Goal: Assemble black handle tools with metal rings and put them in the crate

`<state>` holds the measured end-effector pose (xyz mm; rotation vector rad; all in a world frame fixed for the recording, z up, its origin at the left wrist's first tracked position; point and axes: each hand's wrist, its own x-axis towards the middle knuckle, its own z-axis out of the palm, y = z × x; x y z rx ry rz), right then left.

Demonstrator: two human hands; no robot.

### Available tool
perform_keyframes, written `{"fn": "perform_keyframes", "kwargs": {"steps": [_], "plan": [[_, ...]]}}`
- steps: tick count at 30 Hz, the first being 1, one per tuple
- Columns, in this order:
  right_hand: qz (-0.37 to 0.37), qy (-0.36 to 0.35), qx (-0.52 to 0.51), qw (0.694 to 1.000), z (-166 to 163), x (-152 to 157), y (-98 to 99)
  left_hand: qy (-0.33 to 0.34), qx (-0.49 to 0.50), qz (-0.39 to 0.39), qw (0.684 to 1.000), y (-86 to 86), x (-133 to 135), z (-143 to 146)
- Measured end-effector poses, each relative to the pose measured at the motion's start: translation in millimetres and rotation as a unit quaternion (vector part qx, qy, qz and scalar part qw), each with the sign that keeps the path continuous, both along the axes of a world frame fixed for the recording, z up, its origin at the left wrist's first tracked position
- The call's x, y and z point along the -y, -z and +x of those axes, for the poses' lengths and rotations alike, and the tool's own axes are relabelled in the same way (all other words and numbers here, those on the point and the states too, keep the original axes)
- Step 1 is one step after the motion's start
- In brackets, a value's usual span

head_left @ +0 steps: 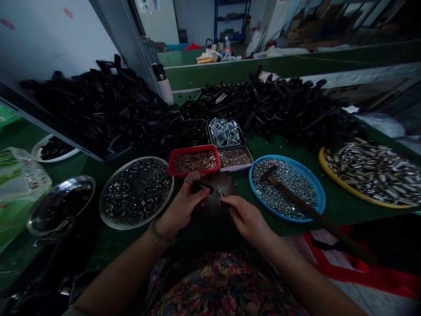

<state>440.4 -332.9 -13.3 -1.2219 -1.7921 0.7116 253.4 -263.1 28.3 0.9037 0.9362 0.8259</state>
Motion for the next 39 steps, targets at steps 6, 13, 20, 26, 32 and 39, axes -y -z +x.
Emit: {"fn": "perform_keyframes", "kwargs": {"steps": [6,13,20,26,32,39], "plan": [[0.006,0.014,-0.014,1.0,-9,16,6.4,-0.018,0.017,-0.023,0.999,10.1,19,19],[-0.089,-0.043,-0.128,0.987,3,27,7.3,0.112,-0.026,0.003,0.993,8.3,24,11],[-0.268,-0.124,-0.326,0.898,5,25,9.1,0.213,-0.133,0.143,0.957,14.0,26,-4],[-0.334,-0.126,-0.481,0.801,-7,18,9.4,0.144,-0.076,0.102,0.981,23.7,36,4],[-0.336,-0.116,-0.485,0.799,-16,17,4.7,0.078,-0.047,0.088,0.992,25.2,41,2],[-0.352,-0.111,-0.476,0.798,-20,16,0.0,0.085,-0.013,0.088,0.992,22.2,42,-6]]}}
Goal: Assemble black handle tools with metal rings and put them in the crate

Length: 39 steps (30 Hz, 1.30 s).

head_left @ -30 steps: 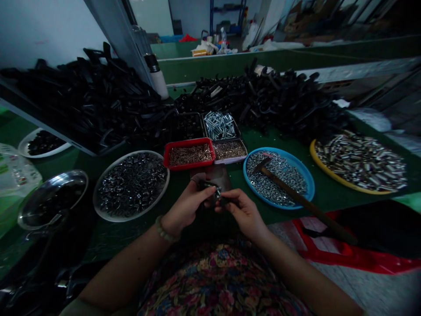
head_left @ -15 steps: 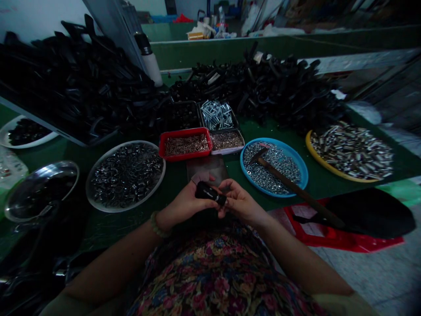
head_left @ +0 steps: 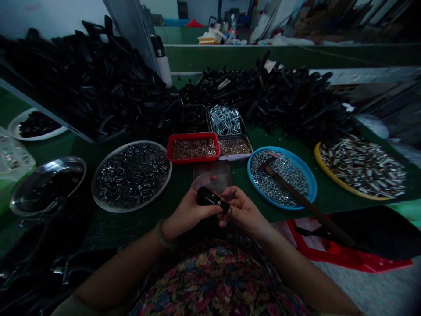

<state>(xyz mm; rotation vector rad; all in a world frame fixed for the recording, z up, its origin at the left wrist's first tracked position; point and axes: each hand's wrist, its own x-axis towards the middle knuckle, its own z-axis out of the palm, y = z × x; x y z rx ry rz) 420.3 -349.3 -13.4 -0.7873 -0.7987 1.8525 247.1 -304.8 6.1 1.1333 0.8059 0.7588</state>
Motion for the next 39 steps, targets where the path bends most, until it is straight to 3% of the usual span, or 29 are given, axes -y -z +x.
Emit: {"fn": "perform_keyframes", "kwargs": {"steps": [4,8,13,18,20,23,25,26,27,29,31,33,34,39], "plan": [[0.005,0.003,0.027,1.0,-5,-3,0.5,-0.036,0.027,0.0,0.999,6.5,1,3],[-0.04,0.005,0.007,0.999,-10,-5,-0.2,-0.056,0.016,0.021,0.998,8.6,-2,3],[-0.051,0.026,0.004,0.998,-9,-13,-8.7,-0.019,-0.016,0.035,0.999,3.1,-8,-4],[-0.054,-0.01,0.012,0.998,-13,-19,-11.1,-0.014,-0.009,0.08,0.997,1.0,-8,-5],[-0.039,0.006,0.044,0.998,-15,-18,-8.8,-0.003,-0.027,0.103,0.994,1.6,-11,-6],[0.023,0.006,0.168,0.985,-7,-29,-10.5,0.009,-0.114,0.151,0.982,2.3,-23,-14],[0.117,-0.048,0.295,0.947,5,-56,-16.9,0.016,-0.201,0.193,0.96,3.8,-36,-19],[0.179,-0.084,0.367,0.909,9,-76,-20.7,0.028,-0.245,0.224,0.943,5.5,-43,-19],[0.253,-0.07,0.446,0.856,13,-100,-23.9,0.049,-0.286,0.263,0.92,8.2,-49,-17],[0.377,-0.049,0.62,0.686,12,-151,-26.5,0.114,-0.357,0.361,0.854,16.4,-60,-6],[0.425,-0.116,0.731,0.521,3,-196,-22.9,0.178,-0.406,0.452,0.774,26.3,-68,10],[0.437,-0.156,0.749,0.472,-9,-226,-16.1,0.206,-0.425,0.508,0.721,34.5,-74,23],[0.44,-0.166,0.749,0.466,-13,-234,-12.8,0.206,-0.424,0.523,0.71,37.4,-75,26],[0.454,-0.161,0.741,0.468,-13,-237,-8.9,0.148,-0.44,0.528,0.711,43.8,-67,16]]}}
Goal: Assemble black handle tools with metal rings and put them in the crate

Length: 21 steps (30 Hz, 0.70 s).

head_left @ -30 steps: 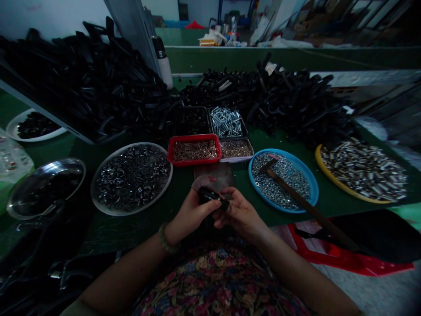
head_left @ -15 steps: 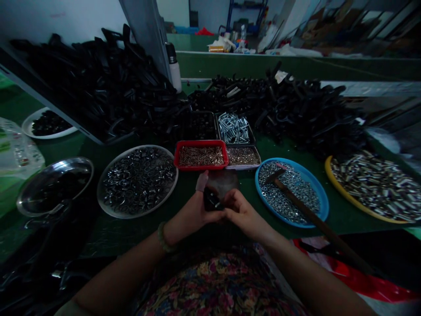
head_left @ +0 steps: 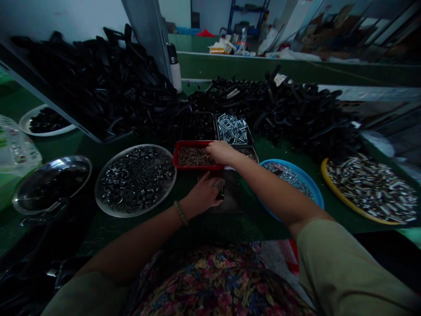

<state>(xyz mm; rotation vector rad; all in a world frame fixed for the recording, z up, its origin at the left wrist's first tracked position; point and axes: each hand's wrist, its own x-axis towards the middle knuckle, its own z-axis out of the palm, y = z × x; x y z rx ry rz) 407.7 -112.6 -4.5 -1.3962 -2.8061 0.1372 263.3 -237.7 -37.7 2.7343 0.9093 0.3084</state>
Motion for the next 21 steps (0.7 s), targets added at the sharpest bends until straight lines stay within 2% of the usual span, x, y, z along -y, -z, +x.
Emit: {"fn": "perform_keyframes", "kwargs": {"steps": [4,7,9,11,14,16,19,21], "plan": [[0.001,0.019,-0.061,0.998,9,10,-5.1,-0.074,0.015,0.003,0.997,6.3,15,-9],[-0.009,0.057,-0.17,0.984,18,24,-6.8,-0.112,0.037,-0.032,0.993,9.9,20,-6],[-0.022,0.099,-0.261,0.96,28,41,-6.1,-0.135,0.049,-0.055,0.988,10.9,19,-1],[-0.059,0.137,-0.36,0.921,40,63,-3.5,-0.16,0.055,-0.069,0.983,11.0,18,2],[-0.136,0.166,-0.435,0.875,58,99,4.0,-0.169,0.063,-0.076,0.981,11.8,16,4],[-0.15,0.174,-0.415,0.88,65,119,10.4,-0.168,0.068,-0.078,0.98,13.3,16,3],[-0.11,0.163,-0.33,0.923,66,136,17.9,-0.17,0.064,-0.079,0.98,15.6,16,1],[-0.102,0.162,-0.297,0.936,62,141,19.8,-0.17,0.059,-0.078,0.981,16.2,16,1]]}}
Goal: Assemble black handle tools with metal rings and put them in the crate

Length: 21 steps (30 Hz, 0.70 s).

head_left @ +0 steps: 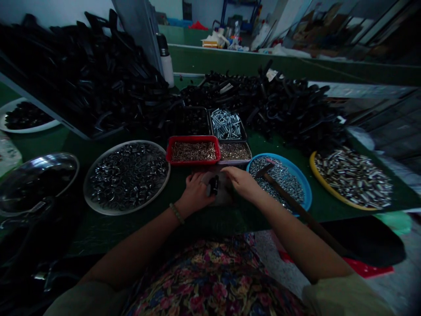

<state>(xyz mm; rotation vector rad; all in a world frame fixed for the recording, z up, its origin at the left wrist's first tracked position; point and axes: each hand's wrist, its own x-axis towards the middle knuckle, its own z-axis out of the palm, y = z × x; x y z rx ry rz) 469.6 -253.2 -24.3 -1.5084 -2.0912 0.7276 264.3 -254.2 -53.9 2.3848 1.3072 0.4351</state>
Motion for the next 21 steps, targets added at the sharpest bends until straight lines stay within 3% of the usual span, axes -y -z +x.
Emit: {"fn": "perform_keyframes", "kwargs": {"steps": [5,10,15,18,21], "plan": [[-0.067,0.041,-0.086,0.993,-10,0,1.5,-0.002,-0.003,0.003,1.0,-0.3,1,0],[0.008,0.047,-0.096,0.994,-17,-11,18.1,-0.004,0.003,0.01,1.0,-0.2,1,0],[-0.004,0.091,-0.101,0.991,-20,-17,30.3,-0.009,0.004,0.004,1.0,-0.4,1,0],[0.019,0.087,-0.078,0.993,-23,-13,30.6,-0.006,0.003,0.003,1.0,-0.4,0,0],[0.076,0.043,0.032,0.996,-30,-8,29.6,-0.002,0.004,0.003,1.0,0.3,0,0]]}}
